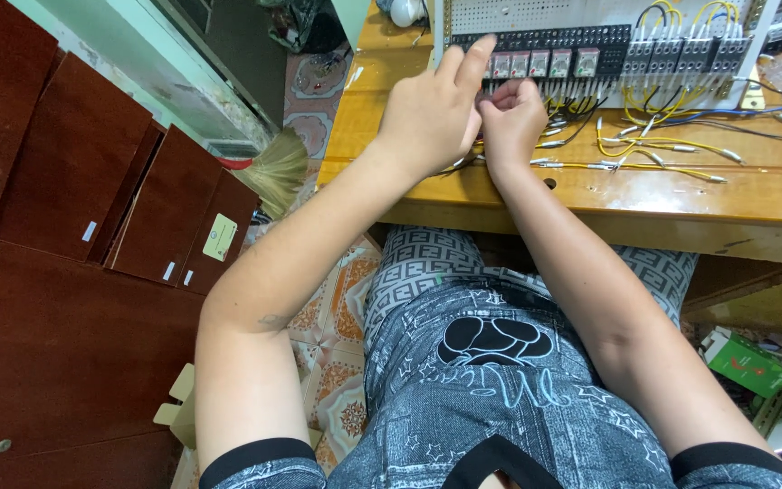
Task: Connecting electrical wires to a terminal block on a relay board using a screwdriver.
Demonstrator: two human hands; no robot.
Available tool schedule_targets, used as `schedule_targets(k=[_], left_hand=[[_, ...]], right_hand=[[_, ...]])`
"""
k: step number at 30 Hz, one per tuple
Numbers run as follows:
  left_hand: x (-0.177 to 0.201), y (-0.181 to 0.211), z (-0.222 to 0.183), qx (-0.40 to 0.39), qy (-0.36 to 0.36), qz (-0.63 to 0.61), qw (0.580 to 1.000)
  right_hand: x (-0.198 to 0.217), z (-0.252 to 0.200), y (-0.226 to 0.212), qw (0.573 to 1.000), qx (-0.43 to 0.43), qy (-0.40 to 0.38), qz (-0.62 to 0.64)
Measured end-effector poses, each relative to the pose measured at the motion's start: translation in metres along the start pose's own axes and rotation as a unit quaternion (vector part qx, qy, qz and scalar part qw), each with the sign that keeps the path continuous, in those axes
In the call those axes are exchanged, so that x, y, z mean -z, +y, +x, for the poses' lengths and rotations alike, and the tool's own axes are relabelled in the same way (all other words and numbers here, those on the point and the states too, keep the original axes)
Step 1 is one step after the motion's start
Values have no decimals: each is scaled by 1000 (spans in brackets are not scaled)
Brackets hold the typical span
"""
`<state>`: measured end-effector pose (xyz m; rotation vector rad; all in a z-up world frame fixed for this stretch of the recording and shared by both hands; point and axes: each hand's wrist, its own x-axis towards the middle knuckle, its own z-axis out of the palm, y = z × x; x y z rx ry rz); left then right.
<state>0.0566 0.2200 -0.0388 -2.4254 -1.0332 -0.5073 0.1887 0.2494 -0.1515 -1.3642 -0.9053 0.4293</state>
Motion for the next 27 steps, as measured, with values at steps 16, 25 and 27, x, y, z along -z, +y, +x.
schedule_targets(k=[16,25,27], left_hand=[[-7,-13,-11,29,24,-23,999],[-10,-10,-11,15,40,1,999],[-9,-9,-10,15,49,-6,999]], right_hand=[[-7,-4,-17,995,-85,33,44],[-6,-3,-12,986,-102,46,125],[-4,-2,-19,990,-113,36,69]])
